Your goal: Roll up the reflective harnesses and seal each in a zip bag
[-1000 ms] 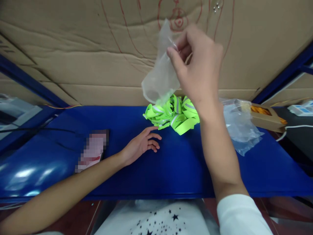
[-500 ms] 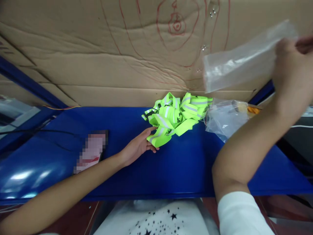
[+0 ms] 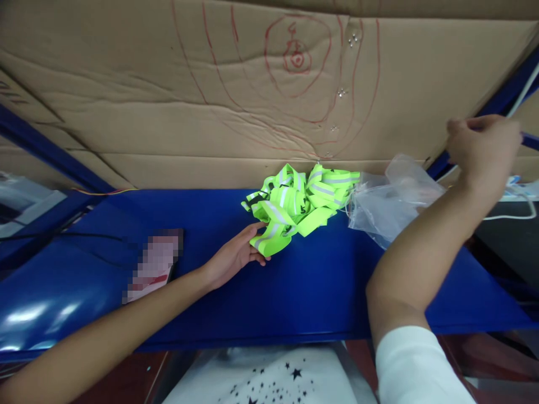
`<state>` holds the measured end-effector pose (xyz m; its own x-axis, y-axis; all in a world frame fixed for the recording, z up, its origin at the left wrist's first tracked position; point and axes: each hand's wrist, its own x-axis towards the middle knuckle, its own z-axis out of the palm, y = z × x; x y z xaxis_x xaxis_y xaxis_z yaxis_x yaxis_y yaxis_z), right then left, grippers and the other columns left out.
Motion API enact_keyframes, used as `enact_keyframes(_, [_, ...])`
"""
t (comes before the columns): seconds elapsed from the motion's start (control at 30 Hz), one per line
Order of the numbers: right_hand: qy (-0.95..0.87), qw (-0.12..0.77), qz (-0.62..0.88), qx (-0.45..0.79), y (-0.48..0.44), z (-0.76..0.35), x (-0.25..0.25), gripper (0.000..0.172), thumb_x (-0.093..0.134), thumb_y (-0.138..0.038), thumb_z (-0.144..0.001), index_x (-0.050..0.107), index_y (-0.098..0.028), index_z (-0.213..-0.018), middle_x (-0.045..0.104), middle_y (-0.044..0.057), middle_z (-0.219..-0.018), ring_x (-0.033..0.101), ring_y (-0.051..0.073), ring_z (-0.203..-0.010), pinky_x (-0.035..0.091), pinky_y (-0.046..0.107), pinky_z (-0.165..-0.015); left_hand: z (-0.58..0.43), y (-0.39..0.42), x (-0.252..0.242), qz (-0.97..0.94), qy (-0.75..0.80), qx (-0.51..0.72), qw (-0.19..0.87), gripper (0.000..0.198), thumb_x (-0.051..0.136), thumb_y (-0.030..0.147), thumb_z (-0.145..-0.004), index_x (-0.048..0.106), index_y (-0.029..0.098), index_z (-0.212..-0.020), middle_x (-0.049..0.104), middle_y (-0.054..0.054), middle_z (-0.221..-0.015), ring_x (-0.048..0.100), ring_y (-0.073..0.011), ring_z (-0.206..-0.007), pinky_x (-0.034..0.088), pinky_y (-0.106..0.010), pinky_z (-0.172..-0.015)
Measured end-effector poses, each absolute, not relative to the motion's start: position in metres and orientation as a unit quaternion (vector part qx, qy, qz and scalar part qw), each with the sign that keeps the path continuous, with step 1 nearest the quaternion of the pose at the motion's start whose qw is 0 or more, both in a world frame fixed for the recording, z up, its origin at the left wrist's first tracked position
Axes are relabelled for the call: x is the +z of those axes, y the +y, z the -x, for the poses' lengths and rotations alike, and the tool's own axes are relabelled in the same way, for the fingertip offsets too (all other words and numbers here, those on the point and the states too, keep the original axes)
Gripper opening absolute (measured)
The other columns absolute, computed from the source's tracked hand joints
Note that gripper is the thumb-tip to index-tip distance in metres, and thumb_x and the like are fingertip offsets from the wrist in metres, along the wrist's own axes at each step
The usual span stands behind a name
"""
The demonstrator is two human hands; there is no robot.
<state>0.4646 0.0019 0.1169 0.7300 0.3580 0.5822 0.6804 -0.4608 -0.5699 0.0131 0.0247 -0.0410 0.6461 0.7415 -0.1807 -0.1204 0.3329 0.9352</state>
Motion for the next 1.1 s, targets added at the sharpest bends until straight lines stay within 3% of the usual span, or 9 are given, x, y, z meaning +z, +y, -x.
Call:
enact_keyframes(0.17, [-0.353, 0.349, 0.866, -0.059, 0.004, -0.446, 0.124, 0.035, 0.062, -0.037, -0.097, 0.077, -0.01, -0.113, 0.077, 0.022, -0.102, 0.056, 0.008, -0.057, 0.045, 0.033, -0.063, -0.014, 0.028, -0.045, -0.508, 0.314, 0.28, 0.751, 0.053, 0.04, 0.055, -0.098, 0.055, 0.019, -0.134, 0.072, 0.003, -0.082, 0.07, -0.0171, -0.076, 0.052, -0.036, -0.072])
enact_keyframes(0.37, [-0.428, 0.275, 0.855, 0.101, 0.003, -0.429, 0.13, 0.034, 0.064, -0.033, -0.1, 0.069, -0.02, -0.131, 0.077, 0.016, -0.109, 0.067, 0.011, -0.073, 0.049, 0.033, -0.077, -0.013, 0.025, -0.041, -0.507, 0.311, 0.276, 0.755, 0.062, 0.055, 0.056, -0.096, 0.044, 0.015, -0.142, 0.07, -0.008, -0.089, 0.07, -0.0192, -0.077, 0.055, -0.031, -0.071])
enact_keyframes(0.5, [-0.466, 0.259, 0.845, 0.044, -0.007, -0.404, 0.143, 0.031, 0.061, -0.039, -0.101, 0.069, -0.026, -0.129, 0.077, 0.013, -0.108, 0.066, 0.013, -0.081, 0.048, 0.036, -0.08, -0.013, 0.026, -0.042, -0.523, 0.31, 0.269, 0.747, 0.058, 0.051, 0.056, -0.098, 0.046, 0.016, -0.139, 0.068, -0.008, -0.091, 0.068, -0.0198, -0.078, 0.054, -0.032, -0.072])
enact_keyframes(0.63, [-0.547, 0.229, 0.805, 0.004, -0.005, -0.367, 0.154, 0.037, 0.057, -0.044, -0.103, 0.064, -0.025, -0.135, 0.074, 0.013, -0.117, 0.067, 0.018, -0.099, 0.048, 0.036, -0.083, -0.014, 0.027, -0.047, -0.575, 0.305, 0.249, 0.717, 0.044, 0.058, 0.057, -0.094, 0.062, 0.015, -0.104, 0.065, -0.006, -0.09, 0.064, -0.0178, -0.078, 0.054, -0.031, -0.074])
enact_keyframes(0.77, [-0.729, 0.196, 0.654, 0.048, 0.031, -0.301, 0.138, 0.043, 0.056, -0.045, -0.103, 0.064, -0.015, -0.133, 0.073, 0.015, -0.117, 0.068, 0.02, -0.093, 0.052, 0.035, -0.082, -0.013, 0.021, -0.048, -0.658, 0.286, 0.212, 0.664, 0.032, 0.07, 0.047, -0.088, 0.067, 0.016, -0.085, 0.065, -0.002, -0.08, 0.06, -0.0163, -0.077, 0.05, -0.028, -0.075])
enact_keyframes(0.87, [-0.832, 0.167, 0.529, 0.011, 0.066, -0.231, 0.094, 0.031, 0.06, -0.036, -0.101, 0.069, -0.012, -0.119, 0.075, 0.013, -0.108, 0.068, 0.024, -0.097, 0.051, 0.036, -0.087, -0.01, 0.014, -0.048, -0.793, 0.217, 0.207, 0.53, 0.021, 0.06, 0.036, -0.096, 0.071, 0.018, -0.093, 0.069, -0.005, -0.089, 0.061, -0.017, -0.082, 0.049, -0.029, -0.078])
enact_keyframes(0.97, [-0.895, 0.175, 0.409, -0.021, 0.081, -0.165, 0.031, 0.031, 0.048, -0.032, -0.107, 0.066, -0.01, -0.12, 0.07, 0.017, -0.118, 0.066, 0.026, -0.107, 0.048, 0.041, -0.094, -0.007, 0.008, -0.049, -0.925, 0.115, 0.191, 0.307, 0.025, 0.046, 0.025, -0.101, 0.07, 0.018, -0.104, 0.071, -0.009, -0.099, 0.064, -0.0192, -0.089, 0.05, -0.031, -0.082])
enact_keyframes(1.07, [-0.932, 0.141, 0.334, 0.004, 0.072, -0.137, -0.017, 0.02, 0.064, -0.031, -0.1, 0.07, -0.014, -0.108, 0.074, 0.01, -0.104, 0.068, 0.024, -0.097, 0.052, 0.038, -0.089, -0.007, 0.003, -0.05, -0.967, 0.064, 0.17, 0.177, 0.025, 0.045, 0.021, -0.101, 0.069, 0.016, -0.102, 0.072, -0.01, -0.094, 0.065, -0.0212, -0.087, 0.051, -0.033, -0.079])
enact_keyframes(1.1, [-0.94, 0.138, 0.313, 0.013, 0.065, -0.138, -0.025, 0.021, 0.066, -0.033, -0.099, 0.07, -0.016, -0.11, 0.073, 0.009, -0.109, 0.068, 0.022, -0.1, 0.053, 0.036, -0.089, -0.007, 0.001, -0.05, -0.972, 0.051, 0.169, 0.153, 0.025, 0.044, 0.02, -0.101, 0.069, 0.016, -0.1, 0.072, -0.009, -0.09, 0.065, -0.0213, -0.084, 0.051, -0.033, -0.076])
